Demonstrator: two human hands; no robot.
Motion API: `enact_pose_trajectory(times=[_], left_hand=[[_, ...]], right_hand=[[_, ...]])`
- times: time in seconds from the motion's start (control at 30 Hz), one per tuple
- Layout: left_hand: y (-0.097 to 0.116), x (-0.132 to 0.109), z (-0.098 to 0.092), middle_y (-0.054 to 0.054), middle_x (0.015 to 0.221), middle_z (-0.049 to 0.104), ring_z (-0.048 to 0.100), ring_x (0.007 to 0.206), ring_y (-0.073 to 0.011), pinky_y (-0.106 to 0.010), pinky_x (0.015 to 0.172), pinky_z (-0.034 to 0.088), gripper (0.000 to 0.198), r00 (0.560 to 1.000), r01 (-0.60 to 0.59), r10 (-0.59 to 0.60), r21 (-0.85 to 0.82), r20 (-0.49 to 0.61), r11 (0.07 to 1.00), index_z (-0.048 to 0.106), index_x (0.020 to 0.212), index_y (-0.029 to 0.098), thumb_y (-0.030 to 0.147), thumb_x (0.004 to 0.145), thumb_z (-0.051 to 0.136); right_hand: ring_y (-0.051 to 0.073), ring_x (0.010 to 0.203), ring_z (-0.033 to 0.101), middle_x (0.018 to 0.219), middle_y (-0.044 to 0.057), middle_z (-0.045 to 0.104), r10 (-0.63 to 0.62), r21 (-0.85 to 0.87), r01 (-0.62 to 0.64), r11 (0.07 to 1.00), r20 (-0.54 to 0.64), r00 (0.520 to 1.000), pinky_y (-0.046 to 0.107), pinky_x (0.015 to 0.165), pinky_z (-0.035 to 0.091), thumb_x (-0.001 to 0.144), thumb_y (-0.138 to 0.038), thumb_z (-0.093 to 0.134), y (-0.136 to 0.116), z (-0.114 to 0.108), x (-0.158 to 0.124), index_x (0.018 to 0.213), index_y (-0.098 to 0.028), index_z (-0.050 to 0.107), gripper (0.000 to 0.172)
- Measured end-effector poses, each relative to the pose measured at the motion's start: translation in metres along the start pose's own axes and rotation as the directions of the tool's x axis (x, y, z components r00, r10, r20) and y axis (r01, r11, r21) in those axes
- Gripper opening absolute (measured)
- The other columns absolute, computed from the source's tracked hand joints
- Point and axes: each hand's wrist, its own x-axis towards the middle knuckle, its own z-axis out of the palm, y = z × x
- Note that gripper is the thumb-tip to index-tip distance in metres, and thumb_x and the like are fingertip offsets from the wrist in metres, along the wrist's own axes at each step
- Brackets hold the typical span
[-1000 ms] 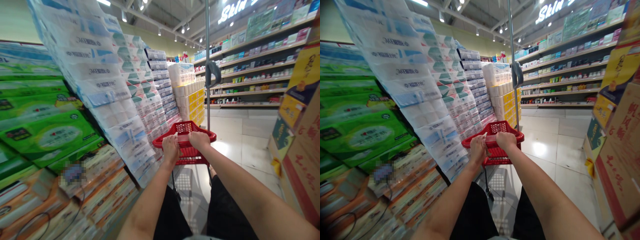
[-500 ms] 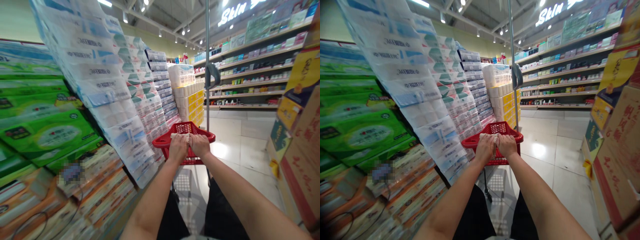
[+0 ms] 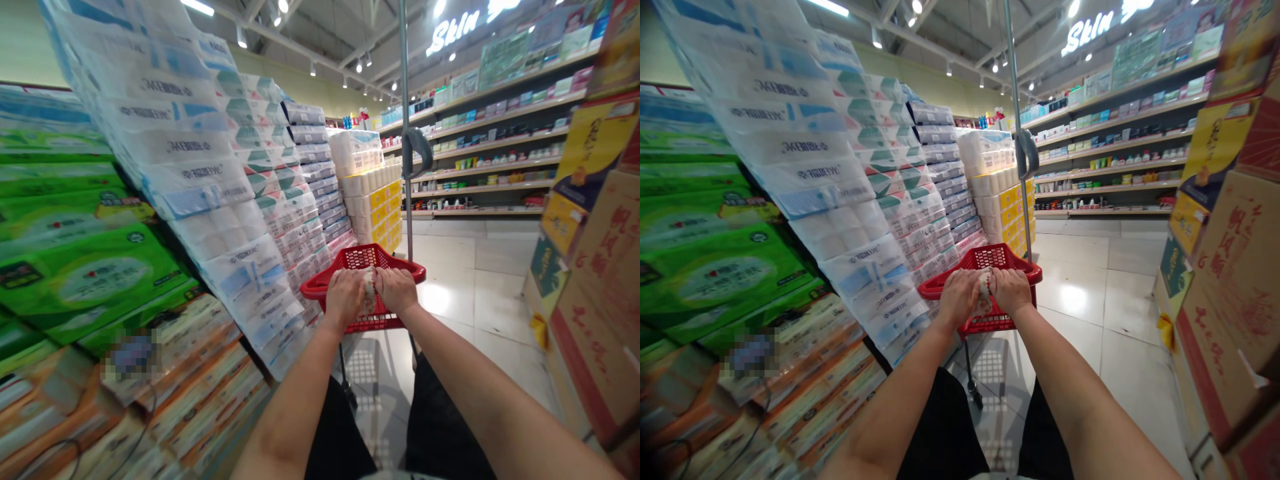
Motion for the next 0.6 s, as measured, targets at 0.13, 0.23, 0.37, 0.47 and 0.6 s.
enact_pose_trajectory(times=[0.13, 0.23, 0.37, 0.47, 0.6], left_hand=[[-0.015, -0.001, 0.001, -0.009, 0.113, 0.066, 0.059, 0.105, -0.0205, -0.038, 0.096, 0.041, 0.036, 0.966, 0.259, -0.259, 0.019, 0.009, 0.966, 0.058, 0.117, 0.018, 0.028, 0.098, 0.029], [-0.010, -0.008, 0.002, -0.010, 0.125, 0.060, 0.052, 0.118, -0.0233, -0.042, 0.103, 0.036, 0.034, 0.987, 0.155, -0.154, 0.036, -0.044, 0.987, 0.056, 0.122, 0.019, 0.027, 0.095, 0.037], [-0.013, -0.015, -0.003, -0.006, 0.129, 0.058, 0.047, 0.123, -0.0229, -0.045, 0.109, 0.029, 0.035, 0.999, 0.038, -0.037, 0.032, -0.032, 0.999, 0.054, 0.126, 0.023, 0.026, 0.093, 0.041], [-0.029, -0.018, -0.003, -0.006, 0.117, 0.065, 0.056, 0.109, -0.0214, -0.046, 0.105, 0.032, 0.033, 0.981, 0.192, -0.191, 0.044, -0.038, 0.980, 0.058, 0.118, 0.023, 0.025, 0.096, 0.034], [-0.033, -0.026, 0.002, -0.010, 0.123, 0.061, 0.053, 0.114, -0.0223, -0.043, 0.103, 0.035, 0.035, 0.984, 0.175, -0.171, 0.074, -0.058, 0.982, 0.054, 0.124, 0.018, 0.025, 0.096, 0.034]], right_hand=[[0.020, 0.076, 0.054, 0.080, 0.007, 0.067, -0.001, 0.005, 0.001, 1.000, 0.013, 1.000, 0.035, 0.075, 0.026, 0.093, -0.026, 0.041, 0.000, -0.001, 0.000, 0.106, -0.014, 0.067, 0.031], [0.020, 0.075, 0.054, 0.079, 0.007, 0.068, 0.010, 0.011, -0.010, 1.000, -0.006, 1.000, 0.035, 0.075, 0.026, 0.093, -0.026, 0.042, 0.000, 0.000, 0.000, 0.104, -0.014, 0.067, 0.030], [0.019, 0.074, 0.053, 0.079, 0.007, 0.067, 0.006, 0.008, -0.006, 1.000, -0.009, 1.000, 0.035, 0.075, 0.025, 0.093, -0.026, 0.041, 0.002, -0.001, 0.000, 0.104, -0.015, 0.067, 0.030], [0.020, 0.075, 0.053, 0.078, 0.006, 0.067, 0.007, 0.007, -0.007, 1.000, 0.002, 1.000, 0.035, 0.075, 0.025, 0.093, -0.026, 0.040, 0.001, -0.002, 0.000, 0.104, -0.016, 0.066, 0.030], [0.019, 0.074, 0.053, 0.077, 0.005, 0.067, 0.009, 0.003, -0.009, 1.000, -0.006, 1.000, 0.035, 0.075, 0.025, 0.094, -0.026, 0.040, 0.000, -0.002, 0.001, 0.103, -0.016, 0.066, 0.030]])
